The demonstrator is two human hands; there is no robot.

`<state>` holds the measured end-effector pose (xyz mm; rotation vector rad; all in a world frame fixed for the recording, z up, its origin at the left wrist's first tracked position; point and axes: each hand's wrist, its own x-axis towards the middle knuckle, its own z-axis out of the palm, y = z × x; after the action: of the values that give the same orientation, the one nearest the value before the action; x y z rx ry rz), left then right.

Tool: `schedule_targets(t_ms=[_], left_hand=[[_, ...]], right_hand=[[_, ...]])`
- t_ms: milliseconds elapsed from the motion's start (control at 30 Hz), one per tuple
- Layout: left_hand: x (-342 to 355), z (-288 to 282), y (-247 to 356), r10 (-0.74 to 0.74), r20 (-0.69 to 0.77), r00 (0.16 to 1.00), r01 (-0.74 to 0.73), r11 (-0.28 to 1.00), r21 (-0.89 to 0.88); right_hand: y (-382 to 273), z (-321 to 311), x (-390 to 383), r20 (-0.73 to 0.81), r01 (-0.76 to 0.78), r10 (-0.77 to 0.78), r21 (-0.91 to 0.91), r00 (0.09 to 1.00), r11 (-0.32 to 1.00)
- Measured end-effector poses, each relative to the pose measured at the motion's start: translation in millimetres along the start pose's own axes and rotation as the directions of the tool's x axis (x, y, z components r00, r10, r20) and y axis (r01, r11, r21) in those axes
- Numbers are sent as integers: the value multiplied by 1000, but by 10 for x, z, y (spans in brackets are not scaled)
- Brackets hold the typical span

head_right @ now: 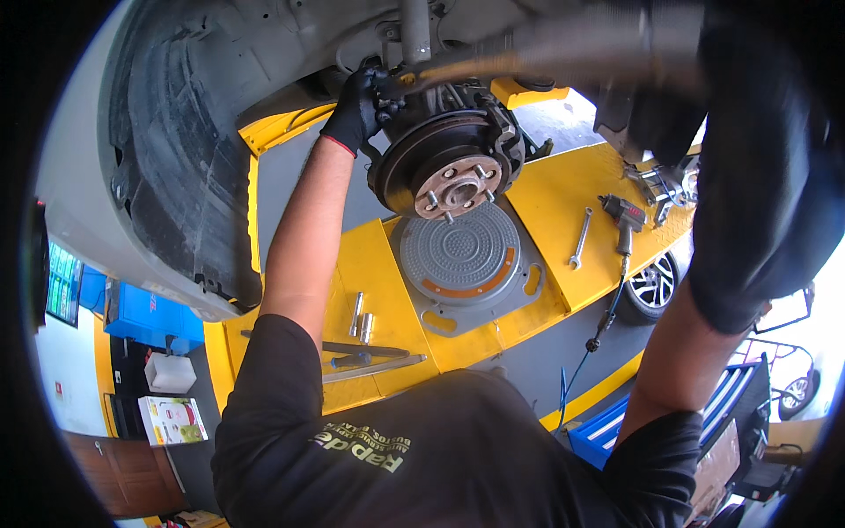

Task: The person removes the brake caliper and rotor from a lifted car, then retrieves a tire and wheel assembly and mounts it onto the hub. They hand-thread the lug nuts and tighten them with a torque wrench.

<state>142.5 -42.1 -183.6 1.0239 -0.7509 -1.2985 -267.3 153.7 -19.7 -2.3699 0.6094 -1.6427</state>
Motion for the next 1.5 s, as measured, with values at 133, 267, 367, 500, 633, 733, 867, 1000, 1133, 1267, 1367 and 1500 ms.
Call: schedule_targets(t_ms=[133, 267, 367, 500, 633, 733, 867, 1000, 1133, 1267, 1367, 1500], left_hand=[[-140, 53, 137, -18, -2, 1000, 18, 999, 44], [4, 142, 134, 47, 68, 997, -48, 999, 22], [0, 52, 35, 174, 58, 983, -177, 983, 47], [243, -221, -131, 731, 263, 630, -757, 502, 419], [212, -29, -100, 729, 644, 232, -812, -220, 541], [441, -252, -223, 690, 466, 554, -799, 282, 531], [579, -374, -285, 745, 420, 518, -835, 333, 438], [475, -127, -284, 479, 168, 862, -507, 820, 266], [265, -34, -133, 140, 58, 988, -146, 980, 137], [397, -92, -171, 138, 112, 984, -144, 988, 50], [318, 33, -257, 302, 60, 951, -308, 938, 161], [329, -136, -292, 605, 127, 786, -609, 721, 332]], right_hand=[[272, 216, 343, 51, -98, 95, 58, 994, 994], [221, 188, 389, -43, -77, 78, 21, 996, 997], [111, 222, -55, -234, 24, -34, -45, 972, 999], [-38, 514, -1161, -466, 134, -211, -192, 859, 972], [138, 1124, -2458, -393, 170, -208, -130, 896, 977], [-59, 1058, -2481, -110, 60, -74, -125, 991, 990], [-253, 677, -1775, -67, 136, -173, -373, 983, 918], [-244, 321, -513, -151, 119, -195, -409, 969, 905], [23, 10, 7, -15, 77, -86, 594, 996, 800], [140, 38, -94, 112, 98, -230, 668, 967, 737], [21, 310, -173, 182, 153, -373, 689, 910, 708], [-10, 485, -169, 195, 221, -493, 715, 848, 663]])
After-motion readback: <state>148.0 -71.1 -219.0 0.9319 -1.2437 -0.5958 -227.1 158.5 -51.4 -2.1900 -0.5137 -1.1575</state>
